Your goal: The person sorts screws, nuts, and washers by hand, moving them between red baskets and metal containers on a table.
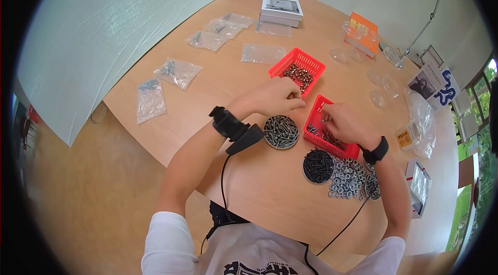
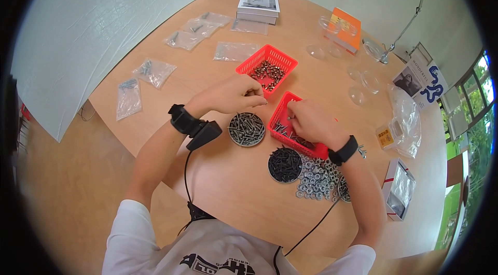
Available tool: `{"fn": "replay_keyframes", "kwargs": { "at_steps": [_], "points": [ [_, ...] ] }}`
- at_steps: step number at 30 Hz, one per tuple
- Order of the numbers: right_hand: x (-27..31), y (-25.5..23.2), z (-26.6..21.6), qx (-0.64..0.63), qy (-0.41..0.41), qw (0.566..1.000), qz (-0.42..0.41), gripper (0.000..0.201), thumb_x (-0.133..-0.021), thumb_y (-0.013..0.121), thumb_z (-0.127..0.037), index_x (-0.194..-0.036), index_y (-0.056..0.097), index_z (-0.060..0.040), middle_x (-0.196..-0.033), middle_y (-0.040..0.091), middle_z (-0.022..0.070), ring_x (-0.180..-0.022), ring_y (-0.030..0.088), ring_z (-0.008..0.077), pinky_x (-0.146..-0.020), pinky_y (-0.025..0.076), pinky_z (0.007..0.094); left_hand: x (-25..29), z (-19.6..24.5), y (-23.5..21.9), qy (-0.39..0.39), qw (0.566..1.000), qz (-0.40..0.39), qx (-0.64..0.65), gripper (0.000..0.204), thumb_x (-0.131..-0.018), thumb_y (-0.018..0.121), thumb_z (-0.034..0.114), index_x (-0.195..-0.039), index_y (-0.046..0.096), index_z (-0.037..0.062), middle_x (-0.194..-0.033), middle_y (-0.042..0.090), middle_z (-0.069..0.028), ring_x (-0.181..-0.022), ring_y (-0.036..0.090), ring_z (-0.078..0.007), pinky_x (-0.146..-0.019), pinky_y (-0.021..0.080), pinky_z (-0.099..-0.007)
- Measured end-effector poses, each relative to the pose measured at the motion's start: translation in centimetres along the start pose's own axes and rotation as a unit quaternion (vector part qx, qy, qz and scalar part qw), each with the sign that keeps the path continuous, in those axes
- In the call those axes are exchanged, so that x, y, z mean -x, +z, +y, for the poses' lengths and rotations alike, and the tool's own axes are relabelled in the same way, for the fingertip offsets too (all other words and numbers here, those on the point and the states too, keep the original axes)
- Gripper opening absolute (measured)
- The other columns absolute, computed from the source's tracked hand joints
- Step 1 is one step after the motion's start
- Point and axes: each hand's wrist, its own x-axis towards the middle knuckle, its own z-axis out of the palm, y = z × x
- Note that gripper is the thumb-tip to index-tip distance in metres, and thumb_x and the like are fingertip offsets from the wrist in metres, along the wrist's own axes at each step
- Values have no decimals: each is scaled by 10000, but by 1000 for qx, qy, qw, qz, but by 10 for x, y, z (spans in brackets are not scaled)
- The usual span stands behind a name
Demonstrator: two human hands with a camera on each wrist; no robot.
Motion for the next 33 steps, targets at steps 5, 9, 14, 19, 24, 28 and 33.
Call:
{"fn": "replay_keyframes", "kwargs": {
  "at_steps": [5, 9, 14, 19, 24, 28, 33],
  "points": [
    [4, -27, -48, -49, -41, 998, 7, 92, -847, 639, -61, -917, 622, -3, -841, 641, 159, -843, 637, 350, -765, 512, 446, 38, -11, 14, -111, 915, 44, 384, 254, -1063, 534, 277, -944, 583, 58, -699, 419, 79, -566, 355, -53, -492, 322, -240],
    [-1, -4, -68, -60, -104, 993, 9, 73, -867, 650, -72, -913, 655, -16, -881, 609, 148, -855, 628, 328, -759, 511, 438, 46, -28, 30, -128, 837, 89, 525, 258, -1081, 503, 309, -949, 543, 91, -676, 314, 85, -565, 270, -27, -483, 229, -215],
    [-2, 15, -87, -27, -98, 995, 25, 80, -795, 661, -41, -866, 668, -5, -864, 574, 128, -850, 620, 317, -744, 509, 438, 49, -28, 34, -117, 824, 94, 547, 254, -1081, 502, 313, -964, 542, 92, -663, 308, 90, -557, 274, -26, -482, 237, -215],
    [-4, 28, -88, 75, -127, 989, 27, 71, -790, 638, -49, -855, 656, -29, -861, 567, 98, -851, 600, 278, -743, 489, 401, 50, -31, 34, -101, 815, 112, 559, 246, -1082, 498, 301, -965, 544, 89, -651, 302, 91, -548, 270, -26, -481, 236, -217],
    [-3, 35, -95, 157, -146, 976, 40, 43, -804, 627, -81, -844, 635, -66, -858, 577, 74, -889, 585, 230, -770, 464, 363, 50, -37, 33, -78, 804, 136, 574, 229, -1083, 497, 278, -961, 545, 90, -640, 302, 88, -535, 258, -30, -476, 226, -225],
    [-1, 45, -97, 173, -151, 972, 47, 68, -782, 639, -69, -846, 618, -79, -853, 567, 60, -882, 556, 228, -765, 433, 355, 50, -37, 32, -77, 800, 152, 575, 224, -1082, 498, 264, -952, 552, 89, -636, 309, 88, -530, 254, -32, -473, 216, -230],
    [-3, 50, -97, 184, -145, 971, 54, 86, -780, 650, -69, -862, 628, -83, -822, 571, 52, -863, 555, 230, -760, 432, 357, 51, -37, 33, -75, 800, 157, 574, 222, -1078, 506, 261, -951, 560, 88, -637, 316, 86, -535, 261, -31, -472, 213, -227]
  ]
}}
